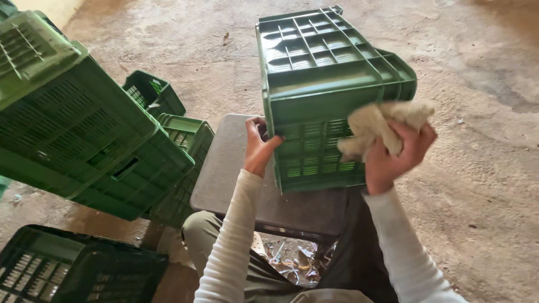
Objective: The person wipes the surfaces of green plastic crates using a cloth. They rotate and reposition each crate to clean multiple sides, then place the cleaned crate aside and pick up another from a nearby stack.
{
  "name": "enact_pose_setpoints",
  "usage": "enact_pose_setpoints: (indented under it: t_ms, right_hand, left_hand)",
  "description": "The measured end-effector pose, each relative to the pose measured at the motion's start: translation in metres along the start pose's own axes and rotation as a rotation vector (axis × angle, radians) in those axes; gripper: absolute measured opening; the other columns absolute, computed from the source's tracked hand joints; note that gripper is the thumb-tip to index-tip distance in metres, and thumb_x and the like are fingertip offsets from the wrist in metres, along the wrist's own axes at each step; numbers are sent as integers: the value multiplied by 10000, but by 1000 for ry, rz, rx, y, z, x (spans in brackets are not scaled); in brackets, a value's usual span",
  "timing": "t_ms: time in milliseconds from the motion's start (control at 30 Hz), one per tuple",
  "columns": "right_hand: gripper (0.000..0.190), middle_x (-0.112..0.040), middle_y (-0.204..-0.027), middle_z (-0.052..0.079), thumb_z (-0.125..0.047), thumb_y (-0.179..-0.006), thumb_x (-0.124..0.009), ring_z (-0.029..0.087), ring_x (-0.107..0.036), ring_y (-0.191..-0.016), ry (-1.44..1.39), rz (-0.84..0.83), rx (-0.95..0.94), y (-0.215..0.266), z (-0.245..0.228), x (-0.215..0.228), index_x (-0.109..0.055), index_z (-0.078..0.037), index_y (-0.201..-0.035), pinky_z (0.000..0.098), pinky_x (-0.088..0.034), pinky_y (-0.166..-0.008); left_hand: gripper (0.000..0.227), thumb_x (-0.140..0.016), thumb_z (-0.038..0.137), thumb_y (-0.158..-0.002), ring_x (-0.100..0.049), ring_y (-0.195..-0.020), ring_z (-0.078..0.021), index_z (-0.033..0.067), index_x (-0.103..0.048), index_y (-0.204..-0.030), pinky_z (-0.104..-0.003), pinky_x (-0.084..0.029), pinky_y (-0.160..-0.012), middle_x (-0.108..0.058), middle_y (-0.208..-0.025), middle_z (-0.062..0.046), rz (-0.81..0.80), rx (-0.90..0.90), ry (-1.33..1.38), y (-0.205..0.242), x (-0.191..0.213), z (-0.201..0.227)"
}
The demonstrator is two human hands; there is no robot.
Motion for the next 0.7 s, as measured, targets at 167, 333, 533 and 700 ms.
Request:
enact_pose_setpoints:
  t_ms: [167, 333, 533, 700]
  right_hand:
    - [388, -512, -1340, 169, -53, -934, -690, 310, -530, -1287, -95, -132, -36, 48, -42, -46, -556, -19, -1296, 505, -464, -1058]
    - [341, -518, -1116, 157, -97, -736, -705, 483, -476, -1198, 148, -551, 258, 179, -88, -56, -690, -245, -1043, 618, -409, -994]
    - [395, -548, -981, 132, -126, -537, -782, 414, -528, -983, -90, -920, -4, 264, -46, -22, -735, -98, -928, 556, -448, -856]
    - [288, -594, -1051, 125, -132, -615, -795, 374, -557, -1058, -61, -581, 54, 183, -34, 1, -719, -146, -892, 529, -446, -908]
  left_hand:
    - [676, -833, 98, -770, -573, -1108, -172, 75, -373, -1265, -317, -490, -977, -557, -1149, -89, 34, -60, -60, 25, 7, 2]
    - [704, -864, 108, -772, -573, -1071, -171, 71, -366, -1268, -323, -497, -944, -551, -1132, -88, 13, -66, -18, 31, 19, 3]
    - [692, -855, 93, -781, -579, -1113, -180, 64, -353, -1257, -337, -504, -989, -540, -1154, -83, 8, -119, 10, 34, 21, -4]
    - [698, -846, 155, -814, -597, -1196, -219, 37, -378, -1319, -363, -493, -1058, -561, -1243, -126, 3, -172, -65, 39, 20, -8]
Point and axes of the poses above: each hand's wrist, its own y-axis away from the middle knuckle, its own x-axis out of the back of the hand, z = x × y, the point moved 8 cm from there along -y, towards the middle knuckle
